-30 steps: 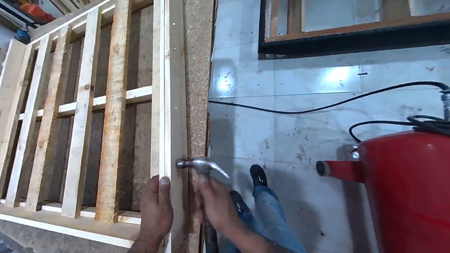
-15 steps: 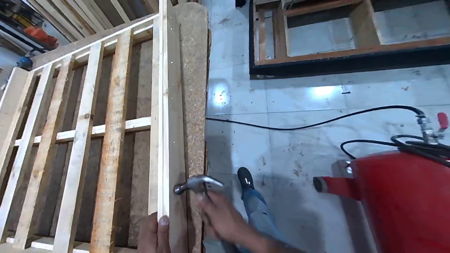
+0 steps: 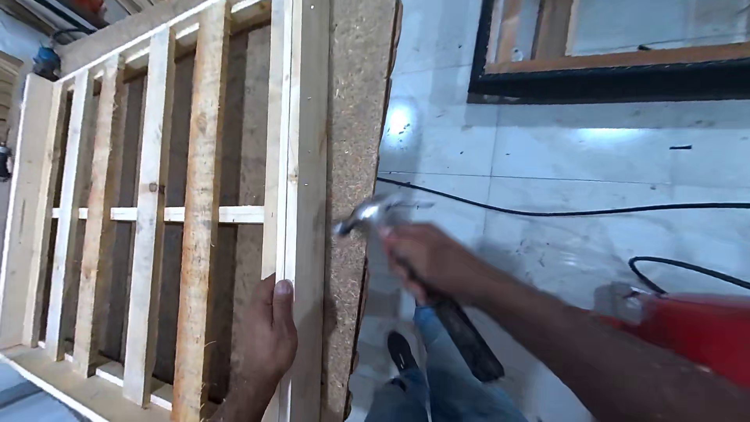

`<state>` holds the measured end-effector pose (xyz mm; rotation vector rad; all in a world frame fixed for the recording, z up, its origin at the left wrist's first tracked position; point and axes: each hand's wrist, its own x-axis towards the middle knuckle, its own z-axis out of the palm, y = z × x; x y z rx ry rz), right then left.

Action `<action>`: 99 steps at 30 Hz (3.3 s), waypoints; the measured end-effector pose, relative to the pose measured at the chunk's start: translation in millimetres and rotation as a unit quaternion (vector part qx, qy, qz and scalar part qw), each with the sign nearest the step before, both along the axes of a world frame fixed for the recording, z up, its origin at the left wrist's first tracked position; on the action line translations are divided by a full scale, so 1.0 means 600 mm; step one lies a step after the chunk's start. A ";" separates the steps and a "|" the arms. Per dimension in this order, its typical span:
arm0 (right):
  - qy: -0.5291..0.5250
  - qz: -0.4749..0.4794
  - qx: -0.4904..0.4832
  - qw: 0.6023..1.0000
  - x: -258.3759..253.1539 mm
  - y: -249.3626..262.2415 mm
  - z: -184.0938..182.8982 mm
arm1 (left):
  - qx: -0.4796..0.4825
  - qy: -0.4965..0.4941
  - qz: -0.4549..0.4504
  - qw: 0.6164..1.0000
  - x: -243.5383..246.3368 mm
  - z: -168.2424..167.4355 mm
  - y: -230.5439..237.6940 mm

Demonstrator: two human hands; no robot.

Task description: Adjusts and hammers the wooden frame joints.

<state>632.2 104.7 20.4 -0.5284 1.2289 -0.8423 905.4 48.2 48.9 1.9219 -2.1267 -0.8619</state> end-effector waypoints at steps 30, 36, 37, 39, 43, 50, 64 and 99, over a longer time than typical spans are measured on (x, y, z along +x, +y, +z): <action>-0.090 -0.278 0.025 0.956 0.249 0.102 -0.009 | 0.017 0.046 -0.012 0.999 0.014 -0.005 -0.015; -0.056 -0.296 0.006 0.954 0.305 0.076 -0.010 | 0.015 0.060 -0.010 0.998 0.011 -0.001 -0.011; -0.075 -0.249 0.020 0.966 0.306 0.085 -0.012 | 0.016 0.064 -0.014 0.998 0.010 0.003 -0.009; -0.068 -0.272 0.015 0.960 0.278 0.087 -0.012 | 0.018 0.068 -0.020 0.997 0.004 0.009 -0.012; -0.032 -0.306 0.023 0.951 0.282 0.082 -0.004 | 0.005 0.068 -0.020 0.997 0.007 0.006 -0.004; 0.059 -0.002 0.011 0.998 0.038 0.005 -0.010 | 0.093 0.051 0.015 0.994 -0.025 0.035 -0.063; -0.021 0.100 0.024 0.995 -0.123 -0.159 -0.042 | 0.017 0.052 0.017 0.998 -0.130 -0.007 -0.180; -0.067 -0.338 -0.010 0.939 0.146 -0.105 -0.014 | 0.012 0.030 -0.011 0.999 -0.126 -0.005 -0.179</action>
